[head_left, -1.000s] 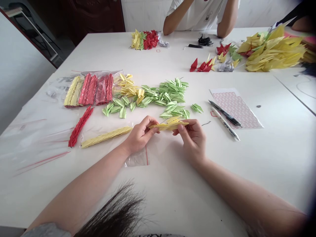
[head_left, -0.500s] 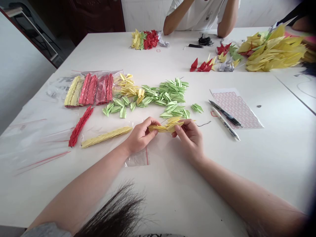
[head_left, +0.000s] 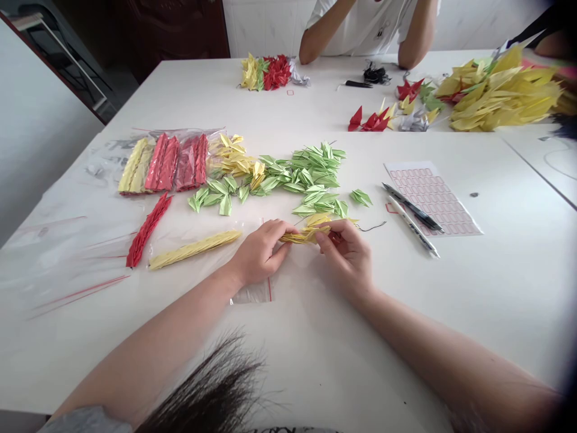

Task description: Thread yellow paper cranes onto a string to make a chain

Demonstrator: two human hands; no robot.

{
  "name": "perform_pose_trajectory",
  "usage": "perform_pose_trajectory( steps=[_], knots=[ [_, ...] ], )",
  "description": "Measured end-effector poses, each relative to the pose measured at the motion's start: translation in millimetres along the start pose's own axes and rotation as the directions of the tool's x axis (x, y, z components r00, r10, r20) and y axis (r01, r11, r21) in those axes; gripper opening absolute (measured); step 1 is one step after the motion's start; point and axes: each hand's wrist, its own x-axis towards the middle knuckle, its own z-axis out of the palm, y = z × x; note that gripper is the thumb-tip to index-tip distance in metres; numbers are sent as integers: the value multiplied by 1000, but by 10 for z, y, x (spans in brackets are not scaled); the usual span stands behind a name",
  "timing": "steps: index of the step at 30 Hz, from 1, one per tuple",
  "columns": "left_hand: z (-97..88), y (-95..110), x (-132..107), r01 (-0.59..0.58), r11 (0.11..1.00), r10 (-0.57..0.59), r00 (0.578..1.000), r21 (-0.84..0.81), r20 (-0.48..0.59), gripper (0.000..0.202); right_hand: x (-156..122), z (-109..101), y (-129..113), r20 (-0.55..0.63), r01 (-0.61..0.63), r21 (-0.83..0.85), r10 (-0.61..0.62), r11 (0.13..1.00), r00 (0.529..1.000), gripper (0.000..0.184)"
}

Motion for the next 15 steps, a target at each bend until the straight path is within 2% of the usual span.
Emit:
perform_pose_trajectory(
  steps=[7,15],
  knots=[
    [10,-16,0,8,1000,-8,1000,11,-6,23,0,-1,-30,39,53,34,-54,998,998,5],
    [8,-17,6,0,1000,0,1000,3,-31,22,-11,-10,-26,79,45,116,-55,992,995,7]
  ],
)
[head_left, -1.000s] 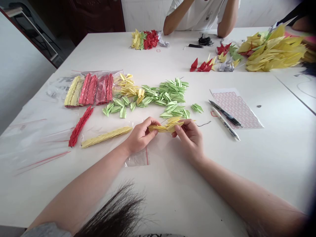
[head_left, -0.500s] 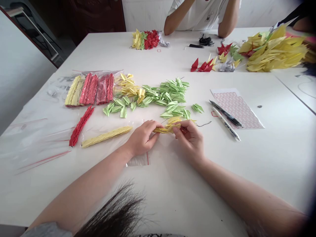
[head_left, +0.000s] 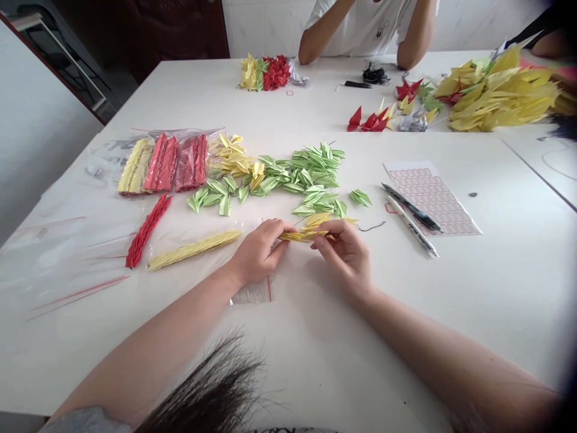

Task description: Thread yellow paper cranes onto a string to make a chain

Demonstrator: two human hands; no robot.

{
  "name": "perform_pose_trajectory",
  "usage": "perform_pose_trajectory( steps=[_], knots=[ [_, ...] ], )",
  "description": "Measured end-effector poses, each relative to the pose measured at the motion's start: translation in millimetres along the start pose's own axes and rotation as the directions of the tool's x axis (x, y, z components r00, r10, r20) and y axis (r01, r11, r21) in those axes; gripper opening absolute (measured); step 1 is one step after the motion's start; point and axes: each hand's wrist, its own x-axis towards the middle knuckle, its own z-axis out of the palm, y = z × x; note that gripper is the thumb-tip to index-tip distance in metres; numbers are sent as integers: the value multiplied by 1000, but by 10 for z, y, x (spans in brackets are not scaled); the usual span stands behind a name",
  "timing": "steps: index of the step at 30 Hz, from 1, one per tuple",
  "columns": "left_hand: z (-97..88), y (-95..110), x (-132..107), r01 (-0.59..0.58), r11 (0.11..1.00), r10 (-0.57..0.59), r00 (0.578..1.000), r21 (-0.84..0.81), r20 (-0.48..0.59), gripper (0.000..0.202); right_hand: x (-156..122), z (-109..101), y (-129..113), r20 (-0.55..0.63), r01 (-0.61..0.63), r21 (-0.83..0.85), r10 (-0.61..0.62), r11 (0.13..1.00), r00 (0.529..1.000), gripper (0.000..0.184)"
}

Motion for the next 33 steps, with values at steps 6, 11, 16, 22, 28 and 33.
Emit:
perform_pose_trajectory(
  steps=[6,11,16,22,28,33],
  knots=[
    [-3,-3,2,30,1000,-30,999,-3,-16,21,1,-14,-1,33,-13,59,11,998,999,5],
    [0,-12,4,17,1000,-17,1000,-7,-9,22,-4,-39,14,50,-35,9,34,999,998,3],
    [-2,-5,10,17,1000,-17,1000,11,-1,22,-2,-37,20,41,-49,2,49,999,998,4],
    [1,-10,10,25,1000,-25,1000,3,-16,23,-1,-19,20,18,-35,13,34,999,999,5],
    [-4,6,19,74,994,-77,996,-81,-33,22,7,-13,22,27,-59,38,58,998,998,8],
    [-52,51,17,181,949,-180,983,-259,28,19,27,11,3,24,-146,141,144,979,989,21]
  ],
)
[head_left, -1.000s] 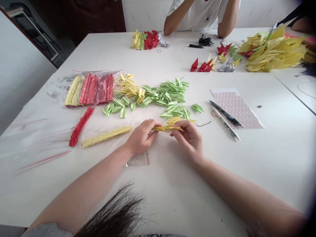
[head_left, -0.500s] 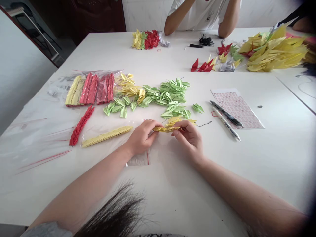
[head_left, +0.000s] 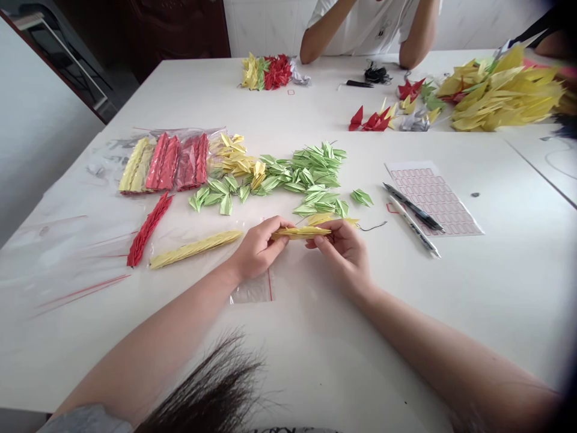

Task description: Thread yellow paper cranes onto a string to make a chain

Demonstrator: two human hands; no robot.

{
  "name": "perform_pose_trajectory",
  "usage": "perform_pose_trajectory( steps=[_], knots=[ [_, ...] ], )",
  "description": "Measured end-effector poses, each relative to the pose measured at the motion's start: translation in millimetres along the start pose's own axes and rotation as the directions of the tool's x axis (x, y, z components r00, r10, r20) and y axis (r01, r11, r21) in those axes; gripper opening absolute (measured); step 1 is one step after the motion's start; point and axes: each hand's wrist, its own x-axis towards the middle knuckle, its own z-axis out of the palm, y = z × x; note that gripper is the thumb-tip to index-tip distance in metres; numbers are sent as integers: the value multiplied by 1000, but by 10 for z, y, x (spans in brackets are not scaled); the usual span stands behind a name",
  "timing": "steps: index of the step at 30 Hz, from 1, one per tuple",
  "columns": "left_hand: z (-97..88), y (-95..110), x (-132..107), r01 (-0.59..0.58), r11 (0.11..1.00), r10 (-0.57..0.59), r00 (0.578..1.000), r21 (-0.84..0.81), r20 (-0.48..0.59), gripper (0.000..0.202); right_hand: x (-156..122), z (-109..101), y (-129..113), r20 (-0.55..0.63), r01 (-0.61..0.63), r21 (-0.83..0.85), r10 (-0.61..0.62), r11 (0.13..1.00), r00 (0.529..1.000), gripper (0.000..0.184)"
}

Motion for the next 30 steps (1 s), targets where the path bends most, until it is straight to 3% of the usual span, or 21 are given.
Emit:
perform_pose_trajectory(
  steps=[4,9,15,20,24,30],
  knots=[
    [-38,-13,-5,80,980,-69,995,-182,66,26,-4,17,-37,-17,-50,13,50,999,999,32],
    [-58,-32,7,139,944,-108,987,-301,116,31,-7,11,-45,-44,-74,-24,72,997,996,32],
    [-81,21,0,157,954,-117,979,-257,164,33,11,-13,0,-33,-102,7,102,995,994,25],
    [-93,49,-7,105,980,-80,986,-171,145,34,14,-54,44,28,-157,55,155,986,987,27],
    [-98,55,-9,126,969,-94,983,-212,155,33,10,-79,63,123,-183,127,168,975,978,30],
    [-109,45,-16,143,943,-87,977,-299,193,33,40,-63,11,135,-236,157,216,959,967,30]
  ],
)
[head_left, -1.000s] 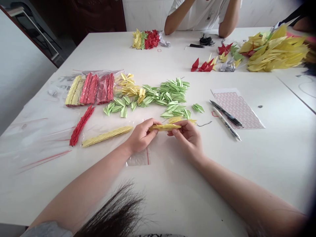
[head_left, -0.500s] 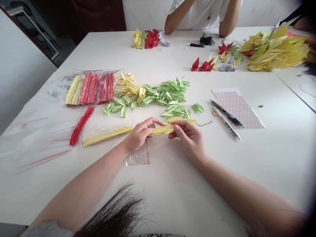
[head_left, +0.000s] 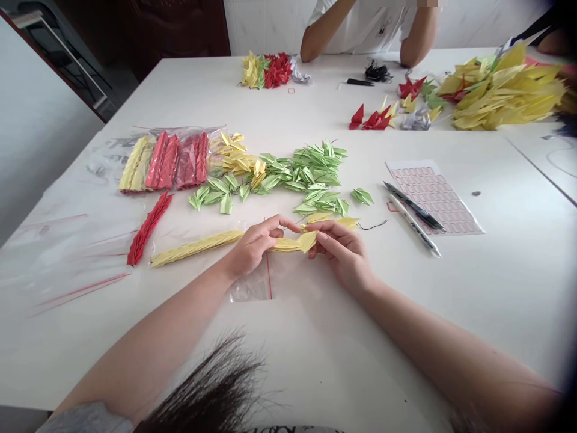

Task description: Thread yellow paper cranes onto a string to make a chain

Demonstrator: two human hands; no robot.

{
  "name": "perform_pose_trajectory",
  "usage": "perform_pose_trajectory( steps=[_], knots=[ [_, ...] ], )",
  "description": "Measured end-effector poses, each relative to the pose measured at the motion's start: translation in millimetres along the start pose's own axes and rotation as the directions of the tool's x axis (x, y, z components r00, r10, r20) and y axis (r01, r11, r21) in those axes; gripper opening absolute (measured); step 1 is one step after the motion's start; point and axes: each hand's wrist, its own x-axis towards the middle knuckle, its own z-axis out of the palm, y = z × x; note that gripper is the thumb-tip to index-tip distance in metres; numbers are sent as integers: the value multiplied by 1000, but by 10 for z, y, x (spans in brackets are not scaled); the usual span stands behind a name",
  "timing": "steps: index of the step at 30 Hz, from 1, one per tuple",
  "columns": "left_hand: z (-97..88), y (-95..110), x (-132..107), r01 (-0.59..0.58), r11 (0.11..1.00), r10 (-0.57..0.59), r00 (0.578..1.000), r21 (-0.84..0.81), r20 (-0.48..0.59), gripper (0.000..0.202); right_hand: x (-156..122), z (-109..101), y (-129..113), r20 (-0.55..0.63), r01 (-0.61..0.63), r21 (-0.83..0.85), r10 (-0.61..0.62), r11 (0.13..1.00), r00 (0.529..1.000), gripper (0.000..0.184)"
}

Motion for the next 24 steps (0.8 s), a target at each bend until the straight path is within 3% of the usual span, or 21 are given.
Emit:
perform_pose_trajectory(
  steps=[12,20,24],
  knots=[
    [-3,-17,-2,-21,999,21,1000,36,-2,33,32,9,-14,-8,-41,4,41,999,999,31],
    [29,-82,28,-35,996,45,991,80,-127,31,-12,8,41,-121,163,-212,-192,963,974,19],
    [29,-111,37,-64,995,75,986,82,-149,28,-20,16,40,-126,185,-248,-221,951,967,18]
  ],
)
